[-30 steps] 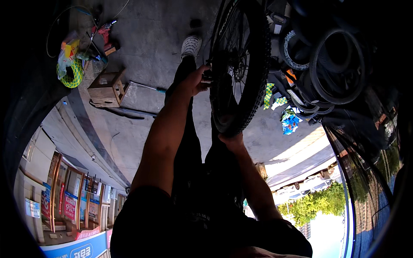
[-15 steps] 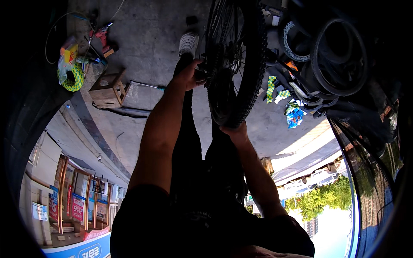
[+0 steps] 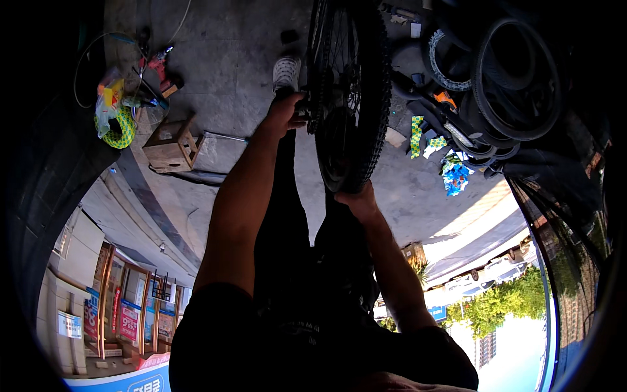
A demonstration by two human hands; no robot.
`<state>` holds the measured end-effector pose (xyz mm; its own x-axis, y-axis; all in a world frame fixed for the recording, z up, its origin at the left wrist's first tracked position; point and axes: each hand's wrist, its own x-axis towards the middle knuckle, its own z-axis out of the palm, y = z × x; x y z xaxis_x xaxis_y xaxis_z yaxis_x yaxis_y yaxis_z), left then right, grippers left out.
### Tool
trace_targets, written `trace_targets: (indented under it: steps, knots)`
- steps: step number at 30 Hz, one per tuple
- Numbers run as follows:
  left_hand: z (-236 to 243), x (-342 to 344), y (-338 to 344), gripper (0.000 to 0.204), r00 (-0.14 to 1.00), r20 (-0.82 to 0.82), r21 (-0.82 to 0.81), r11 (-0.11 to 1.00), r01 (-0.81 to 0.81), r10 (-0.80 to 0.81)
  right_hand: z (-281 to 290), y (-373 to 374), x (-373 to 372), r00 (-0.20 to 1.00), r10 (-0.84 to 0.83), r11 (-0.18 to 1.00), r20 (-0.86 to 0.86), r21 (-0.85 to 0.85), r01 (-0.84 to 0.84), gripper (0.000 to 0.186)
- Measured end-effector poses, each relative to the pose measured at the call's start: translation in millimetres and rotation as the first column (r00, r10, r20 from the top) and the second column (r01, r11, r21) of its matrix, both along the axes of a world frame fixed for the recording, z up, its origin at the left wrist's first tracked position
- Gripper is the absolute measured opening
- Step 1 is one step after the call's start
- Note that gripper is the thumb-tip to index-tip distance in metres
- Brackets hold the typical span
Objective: The person removes a rear bicycle wheel by hand, uses a power tool on the axle, reattaches the wheel to the frame, and uses a pump to inflate the tire.
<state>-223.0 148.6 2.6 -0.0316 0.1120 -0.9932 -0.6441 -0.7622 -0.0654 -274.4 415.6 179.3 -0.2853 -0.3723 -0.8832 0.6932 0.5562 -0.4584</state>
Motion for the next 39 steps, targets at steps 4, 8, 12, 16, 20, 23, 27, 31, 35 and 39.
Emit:
trace_targets:
  steps: [4,8,12,16,20,23,27,31,35,39]
  knots:
    - [-6,-8,-6,0.044,0.972,0.045,-0.253,0.939,0.234,-0.23,-1,5,16,0.996,-0.031,0.999,-0.088,0.014,0.033,0.06]
    - [-12,-9,-10,0.037,0.972,-0.083,-0.446,0.88,0.162,-0.221,-9,17,28,0.992,0.013,1.0,-0.127,0.025,-0.01,0.061]
    - [-18,-17,-8,0.026,0.954,-0.275,-0.484,0.874,-0.035,-0.115,5,-1,-1,0.993,0.034,0.999,-0.113,0.033,-0.031,0.061]
    - [-25,-11,-10,0.02,0.871,-0.332,-0.608,0.788,0.095,-0.361,38,-45,-47,0.98,0.151,0.983,-0.13,0.121,-0.135,0.071]
    - [-22,-14,-8,0.019,0.914,-0.327,-0.521,0.853,0.039,-0.241,36,-57,-57,0.932,0.092,0.995,-0.351,0.06,-0.075,0.081]
    - [-20,-17,-18,0.019,0.939,-0.24,-0.428,0.895,0.124,-0.245,26,-59,-55,0.907,-0.005,1.0,-0.42,-0.014,-0.002,0.084]
    - [-15,-21,-24,0.019,0.951,-0.265,-0.33,0.942,0.064,-0.157,35,-67,-65,0.963,0.062,0.997,-0.263,0.058,-0.049,0.086]
    - [-15,-18,-22,0.026,0.935,-0.167,-0.362,0.902,0.237,-0.312,30,-44,-21,0.982,0.01,1.0,-0.19,-0.006,-0.011,0.091]
    - [-1,-39,-17,0.021,0.933,-0.271,-0.335,0.932,0.14,-0.238,28,-28,-9,0.959,-0.024,0.999,-0.283,-0.045,0.011,0.086]
    - [-39,-15,-25,0.027,0.936,-0.271,-0.306,0.942,0.139,-0.226,29,-41,-20,0.943,0.011,0.996,-0.331,-0.075,-0.038,0.095]
